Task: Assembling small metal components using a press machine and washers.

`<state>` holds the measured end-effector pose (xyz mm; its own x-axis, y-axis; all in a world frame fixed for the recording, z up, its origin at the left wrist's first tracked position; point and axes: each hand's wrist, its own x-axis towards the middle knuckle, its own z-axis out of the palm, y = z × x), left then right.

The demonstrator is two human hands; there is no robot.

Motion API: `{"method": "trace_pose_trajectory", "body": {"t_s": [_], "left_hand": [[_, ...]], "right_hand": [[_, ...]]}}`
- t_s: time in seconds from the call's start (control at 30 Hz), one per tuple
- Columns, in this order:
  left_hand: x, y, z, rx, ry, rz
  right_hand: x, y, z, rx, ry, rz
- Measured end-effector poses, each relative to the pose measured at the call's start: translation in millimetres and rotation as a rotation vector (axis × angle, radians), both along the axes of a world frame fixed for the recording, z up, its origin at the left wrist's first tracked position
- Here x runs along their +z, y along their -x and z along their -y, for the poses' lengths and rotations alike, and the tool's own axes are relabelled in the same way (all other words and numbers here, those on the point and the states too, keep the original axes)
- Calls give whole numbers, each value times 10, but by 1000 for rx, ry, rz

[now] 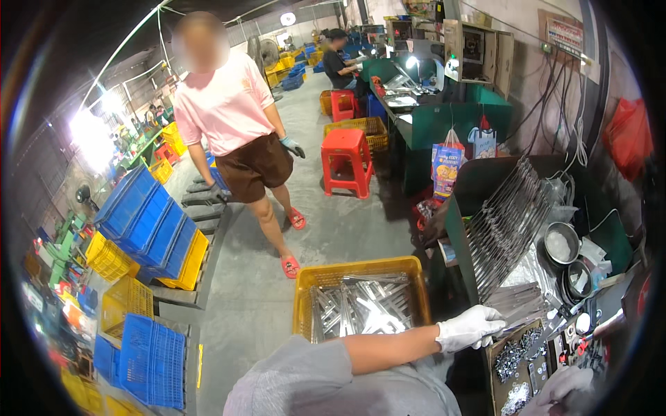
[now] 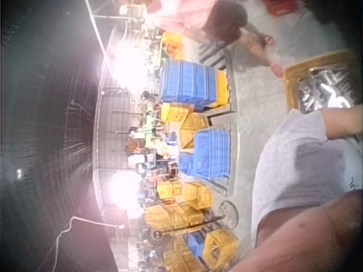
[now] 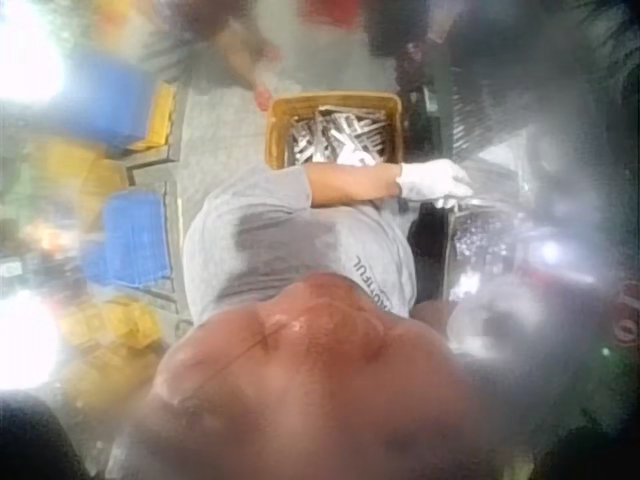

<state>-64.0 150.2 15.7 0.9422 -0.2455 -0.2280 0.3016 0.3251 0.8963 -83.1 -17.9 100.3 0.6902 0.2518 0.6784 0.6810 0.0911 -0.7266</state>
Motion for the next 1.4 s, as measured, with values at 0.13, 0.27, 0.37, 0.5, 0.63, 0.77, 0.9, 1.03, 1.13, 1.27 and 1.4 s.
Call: {"method": "trace_pose_trajectory", "body": {"t_s": [0.13,0.27,0.37,0.5,0.63,0.77,0.9,1.03,1.13,1.27,1.4], "left_hand": [[-15,-32,50,-6,11,5],[-70,-84,122,21,42,5],[-79,-119,139,-62,-3,17],[-137,-161,213,-84,-5,0],[-141,-167,263,-105,10,12],[-112,-176,328,-112,18,-10],[-195,-213,395,-118,23,4],[-166,-206,402,-143,-14,-16],[-168,-213,417,-139,-6,-22],[-150,-204,451,-107,-13,-2],[-174,-218,422,-160,-40,-1]], "right_hand": [[40,-37,-6,30,-7,12],[55,-57,40,54,-4,13],[61,-68,98,68,-5,10],[57,-79,174,78,-17,5],[36,-71,239,85,-30,-6],[22,-74,300,101,-39,-21],[5,-65,336,119,-48,-39],[3,-65,382,134,-54,-48],[18,-65,406,147,-58,-51],[20,-61,432,158,-60,-53],[39,-49,470,181,-65,-55]]}}
